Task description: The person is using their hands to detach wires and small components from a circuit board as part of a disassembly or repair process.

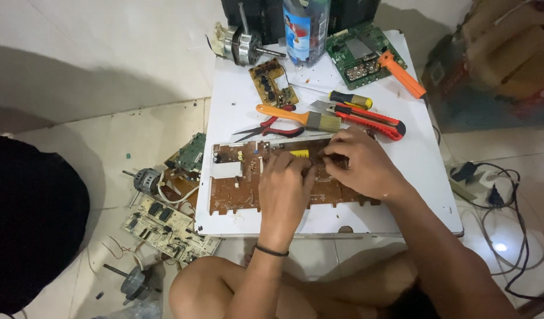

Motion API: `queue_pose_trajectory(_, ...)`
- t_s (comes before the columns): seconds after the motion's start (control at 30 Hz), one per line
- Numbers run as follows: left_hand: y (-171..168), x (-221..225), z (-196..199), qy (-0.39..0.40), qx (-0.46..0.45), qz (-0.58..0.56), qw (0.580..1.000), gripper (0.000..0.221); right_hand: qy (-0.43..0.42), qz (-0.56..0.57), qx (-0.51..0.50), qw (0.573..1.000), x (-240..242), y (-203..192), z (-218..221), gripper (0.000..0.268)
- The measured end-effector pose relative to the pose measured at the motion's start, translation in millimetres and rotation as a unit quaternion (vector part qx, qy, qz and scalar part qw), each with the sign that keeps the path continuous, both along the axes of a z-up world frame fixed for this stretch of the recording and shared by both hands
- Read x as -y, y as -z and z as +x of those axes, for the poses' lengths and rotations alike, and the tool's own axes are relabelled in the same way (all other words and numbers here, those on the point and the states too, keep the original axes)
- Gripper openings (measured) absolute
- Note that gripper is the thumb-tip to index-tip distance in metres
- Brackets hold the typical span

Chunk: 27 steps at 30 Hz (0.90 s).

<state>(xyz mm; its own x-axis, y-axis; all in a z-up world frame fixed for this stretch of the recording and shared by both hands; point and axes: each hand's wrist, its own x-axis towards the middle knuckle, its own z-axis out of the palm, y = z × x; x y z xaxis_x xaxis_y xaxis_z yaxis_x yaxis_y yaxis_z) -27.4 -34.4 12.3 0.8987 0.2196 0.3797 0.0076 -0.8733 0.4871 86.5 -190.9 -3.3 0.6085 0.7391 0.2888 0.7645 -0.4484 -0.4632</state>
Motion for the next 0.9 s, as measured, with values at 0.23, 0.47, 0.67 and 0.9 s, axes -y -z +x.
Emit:
queue_pose_trajectory(0.23,2,1,3,0.029,0.016,0.005,0.999,0.007,-0.001,-0.001,-0.02,1.0,1,5,3,0.025)
queue_pose_trajectory(0.47,-3,3,1,0.045,-0.002,-0.048,0.998,0.007,-0.031,0.01,-0.023,0.999,3,-4,2,0.02)
queue_pose_trajectory(0.67,-10,3,-1,0.043,-0.011,-0.076,0.996,0.007,-0.053,0.012,-0.032,0.998,5,-17,-1,0.016)
queue_pose_trajectory(0.9,-20,5,-6,0.047,-0.04,-0.116,0.991,0.006,-0.048,0.043,-0.032,0.997,8,-14,-1,0.011)
